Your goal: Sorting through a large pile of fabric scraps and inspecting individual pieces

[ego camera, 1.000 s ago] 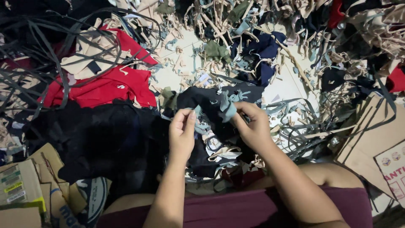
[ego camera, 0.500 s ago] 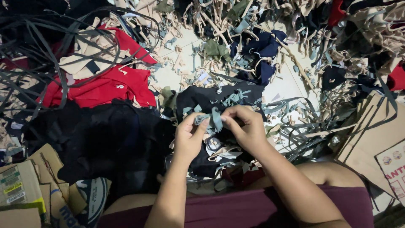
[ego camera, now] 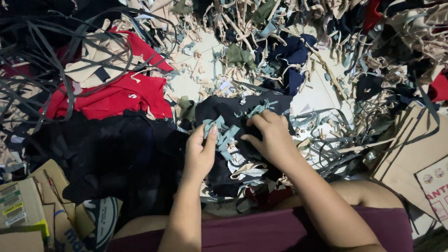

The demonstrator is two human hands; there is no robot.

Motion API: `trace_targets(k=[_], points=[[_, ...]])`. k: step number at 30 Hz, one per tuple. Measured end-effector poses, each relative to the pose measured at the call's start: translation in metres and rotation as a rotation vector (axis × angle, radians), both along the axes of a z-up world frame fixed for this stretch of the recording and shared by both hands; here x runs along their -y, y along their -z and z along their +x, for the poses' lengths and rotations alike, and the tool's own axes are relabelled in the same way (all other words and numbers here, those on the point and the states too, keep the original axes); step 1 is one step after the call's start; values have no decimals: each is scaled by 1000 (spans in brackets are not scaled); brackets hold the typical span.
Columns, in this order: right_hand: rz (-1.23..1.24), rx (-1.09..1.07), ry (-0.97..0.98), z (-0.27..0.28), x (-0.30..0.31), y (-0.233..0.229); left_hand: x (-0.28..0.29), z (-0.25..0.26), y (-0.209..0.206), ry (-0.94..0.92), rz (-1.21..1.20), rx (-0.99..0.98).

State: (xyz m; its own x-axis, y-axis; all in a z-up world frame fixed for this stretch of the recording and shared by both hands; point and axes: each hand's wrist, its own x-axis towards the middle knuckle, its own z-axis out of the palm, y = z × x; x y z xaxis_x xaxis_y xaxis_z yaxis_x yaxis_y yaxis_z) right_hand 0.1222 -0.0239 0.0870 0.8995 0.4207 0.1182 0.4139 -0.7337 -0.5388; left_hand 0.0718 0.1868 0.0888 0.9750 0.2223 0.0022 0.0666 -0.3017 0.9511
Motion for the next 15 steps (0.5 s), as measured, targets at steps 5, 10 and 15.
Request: trace_targets(k=[5, 10, 15], points=[[189, 59, 29, 8, 8, -11, 3, 0, 7, -5, -9, -20], [375, 141, 109, 9, 19, -20, 9, 0, 8, 43, 51, -45], [620, -90, 111, 9, 28, -14, 6, 2, 15, 24, 125, 51]])
